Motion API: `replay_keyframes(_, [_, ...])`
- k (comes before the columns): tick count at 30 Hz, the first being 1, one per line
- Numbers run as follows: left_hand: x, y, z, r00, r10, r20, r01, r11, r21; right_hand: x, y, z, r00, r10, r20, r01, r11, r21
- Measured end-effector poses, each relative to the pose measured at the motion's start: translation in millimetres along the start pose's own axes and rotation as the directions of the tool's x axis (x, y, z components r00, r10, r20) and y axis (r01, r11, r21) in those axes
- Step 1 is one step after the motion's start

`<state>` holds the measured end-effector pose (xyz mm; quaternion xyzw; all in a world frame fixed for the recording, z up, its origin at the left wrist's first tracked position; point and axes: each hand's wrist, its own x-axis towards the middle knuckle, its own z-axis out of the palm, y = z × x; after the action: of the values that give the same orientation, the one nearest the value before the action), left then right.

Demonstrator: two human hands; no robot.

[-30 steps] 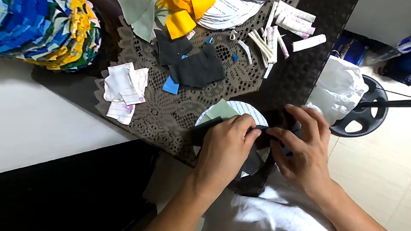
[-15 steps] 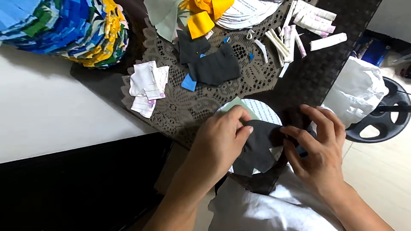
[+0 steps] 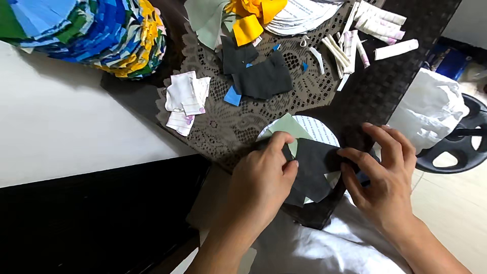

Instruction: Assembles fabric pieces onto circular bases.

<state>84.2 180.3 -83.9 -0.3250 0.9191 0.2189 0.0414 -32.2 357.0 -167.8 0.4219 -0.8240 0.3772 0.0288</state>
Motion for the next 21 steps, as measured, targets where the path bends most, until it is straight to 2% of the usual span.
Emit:
replay_keyframes(3, [-6,-12,-15,0.991,0.023,-0.134,-0.015,0.998,0.065,0,0,0,1.000,-0.005,-0.003,0.005,1.000,0.004])
replay_keyframes(6, [-7,-20,-22,0.952,0.084,-0.295,-0.042,0.989,0.145,1,1,0,1.000,-0.009,0.004,0.009,1.000,0.004])
replay_keyframes(9, [-12,-10,0,0.944,0.191,-0.269,-0.173,0.981,0.087,1,1,0,1.000,-0.015,0.000,0.015,1.000,0.000])
replay_keyframes(12, [-16,-1,43,0.914,0.346,-0.211,-0.321,0.936,0.142,1,1,-1,1.000,-0.009,0.001,0.009,1.000,-0.006])
replay_keyframes(17, [-16,-3,72,0.912,0.389,-0.132,-0.344,0.899,0.269,0,2,0,1.000,0.000,0.004,0.000,1.000,0.010])
replay_keyframes(19, [-16,-4,71,0.912,0.391,-0.124,-0.349,0.899,0.266,-1,5,-1,0.999,0.041,-0.021,-0.038,0.986,0.161])
replay_keyframes(21, [-16,-4,65,0.915,0.386,-0.120,-0.354,0.908,0.222,-3,12,-7,0.986,0.135,-0.094,-0.088,0.915,0.394])
